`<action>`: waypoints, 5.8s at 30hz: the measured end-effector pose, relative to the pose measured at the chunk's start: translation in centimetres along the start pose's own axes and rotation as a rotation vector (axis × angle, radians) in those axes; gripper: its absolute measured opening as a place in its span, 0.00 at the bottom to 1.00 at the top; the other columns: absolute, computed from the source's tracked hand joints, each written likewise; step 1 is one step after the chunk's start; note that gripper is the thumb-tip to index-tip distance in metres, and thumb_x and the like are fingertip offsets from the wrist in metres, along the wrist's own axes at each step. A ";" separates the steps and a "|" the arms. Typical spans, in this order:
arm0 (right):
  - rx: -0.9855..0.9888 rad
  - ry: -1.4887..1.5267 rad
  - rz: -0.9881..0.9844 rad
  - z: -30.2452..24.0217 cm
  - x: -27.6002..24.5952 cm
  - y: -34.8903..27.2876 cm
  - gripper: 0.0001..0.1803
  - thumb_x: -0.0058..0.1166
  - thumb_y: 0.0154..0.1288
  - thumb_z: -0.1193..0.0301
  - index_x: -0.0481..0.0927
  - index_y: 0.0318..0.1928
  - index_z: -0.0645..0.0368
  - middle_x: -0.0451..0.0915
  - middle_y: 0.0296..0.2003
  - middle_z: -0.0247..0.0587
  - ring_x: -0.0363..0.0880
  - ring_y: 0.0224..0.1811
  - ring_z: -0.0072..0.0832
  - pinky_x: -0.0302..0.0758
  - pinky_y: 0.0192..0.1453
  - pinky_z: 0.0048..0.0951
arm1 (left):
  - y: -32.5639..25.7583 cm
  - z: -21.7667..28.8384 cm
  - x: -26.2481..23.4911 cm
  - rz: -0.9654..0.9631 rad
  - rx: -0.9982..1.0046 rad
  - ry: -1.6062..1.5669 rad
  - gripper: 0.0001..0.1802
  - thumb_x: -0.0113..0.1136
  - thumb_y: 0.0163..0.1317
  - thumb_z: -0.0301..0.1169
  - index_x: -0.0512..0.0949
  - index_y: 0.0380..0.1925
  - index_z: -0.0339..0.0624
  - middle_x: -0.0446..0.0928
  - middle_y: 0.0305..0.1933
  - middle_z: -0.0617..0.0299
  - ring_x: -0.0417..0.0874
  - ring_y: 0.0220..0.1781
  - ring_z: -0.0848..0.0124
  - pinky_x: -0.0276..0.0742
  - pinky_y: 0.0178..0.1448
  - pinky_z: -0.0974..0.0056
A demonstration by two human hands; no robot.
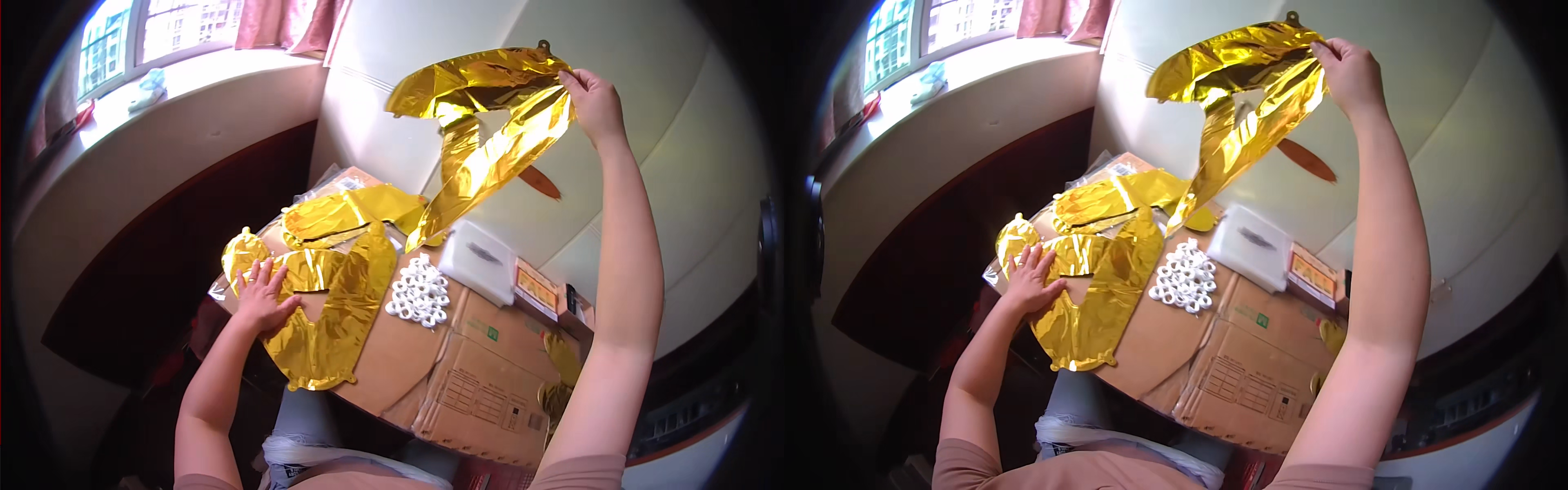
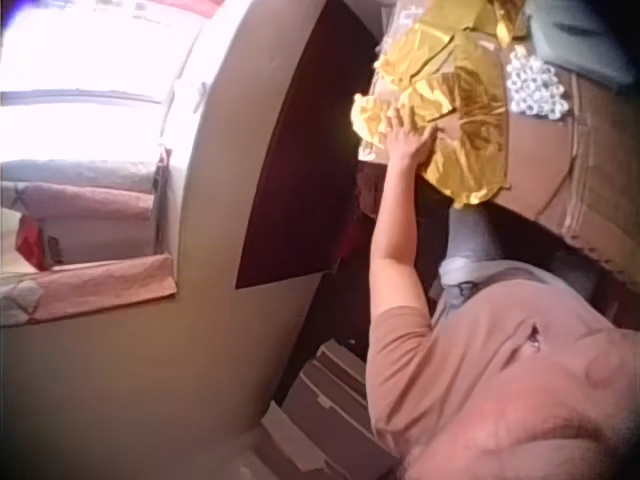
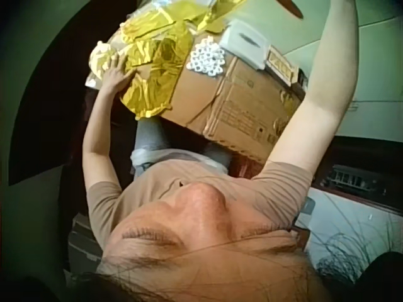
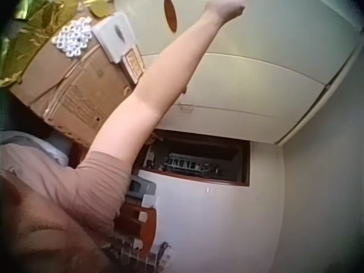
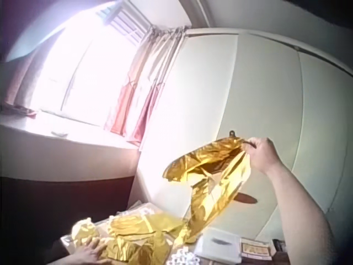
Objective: Folding uninflated gold foil balloons into a compact shape on a workbench.
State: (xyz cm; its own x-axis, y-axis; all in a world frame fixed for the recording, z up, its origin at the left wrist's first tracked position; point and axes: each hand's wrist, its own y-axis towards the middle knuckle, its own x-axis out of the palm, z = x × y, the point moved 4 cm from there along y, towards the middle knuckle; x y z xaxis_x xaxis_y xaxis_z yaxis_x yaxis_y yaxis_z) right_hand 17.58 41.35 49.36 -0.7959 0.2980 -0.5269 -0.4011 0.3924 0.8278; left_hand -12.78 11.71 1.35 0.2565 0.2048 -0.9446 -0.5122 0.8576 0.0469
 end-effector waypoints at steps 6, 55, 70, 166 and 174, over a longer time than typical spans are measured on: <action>0.145 0.154 -0.314 -4.0 -8.9 -8.6 0.12 0.55 0.75 0.66 0.84 0.41 0.63 0.78 0.25 0.26 0.69 0.24 0.13 0.68 0.30 0.20 | 0.7 -1.4 -0.4 0.004 0.011 -0.046 0.46 0.51 0.63 0.68 0.62 0.75 0.53 0.53 0.80 0.47 0.45 0.84 0.50 0.25 0.80 0.35; 0.370 -0.077 -0.366 18.5 2.9 -48.5 0.16 0.65 0.60 0.69 0.82 0.48 0.58 0.81 0.49 0.46 0.80 0.53 0.44 0.77 0.56 0.40 | -13.0 24.3 4.4 -0.235 0.371 -0.068 0.38 0.71 0.54 0.42 0.70 0.64 0.45 0.75 0.59 0.44 0.80 0.57 0.47 0.76 0.58 0.49; 0.279 0.016 -0.550 15.7 2.9 -52.8 0.19 0.65 0.61 0.67 0.82 0.52 0.58 0.79 0.57 0.49 0.74 0.62 0.47 0.70 0.68 0.43 | -11.7 22.3 6.2 -0.024 0.827 -0.171 0.31 0.69 0.54 0.38 0.77 0.59 0.41 0.73 0.66 0.51 0.68 0.72 0.48 0.61 0.76 0.45; 0.174 0.332 0.020 8.8 33.1 -9.8 0.10 0.56 0.69 0.67 0.86 0.38 0.60 0.85 0.28 0.50 0.85 0.32 0.39 0.78 0.38 0.37 | 17.2 1.5 -2.2 -0.076 0.499 0.073 0.12 0.57 0.60 0.34 0.85 0.29 0.38 0.82 0.41 0.52 0.85 0.44 0.54 0.81 0.52 0.53; 0.060 0.419 -0.466 -5.3 42.0 -18.3 0.16 0.57 0.67 0.59 0.85 0.32 0.58 0.85 0.34 0.51 0.83 0.38 0.51 0.79 0.43 0.47 | 18.9 0.4 -0.7 0.006 0.433 0.171 0.07 0.60 0.54 0.30 0.84 0.24 0.38 0.82 0.29 0.53 0.85 0.34 0.55 0.82 0.42 0.54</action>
State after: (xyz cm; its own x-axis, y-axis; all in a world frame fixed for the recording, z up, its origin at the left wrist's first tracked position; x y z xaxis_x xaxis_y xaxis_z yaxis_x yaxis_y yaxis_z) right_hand -10.95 42.12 13.10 -0.6583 -0.2779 -0.6995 -0.7326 0.4502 0.5105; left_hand -22.31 28.01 3.02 0.0969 0.1606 -0.9823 -0.1142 0.9822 0.1493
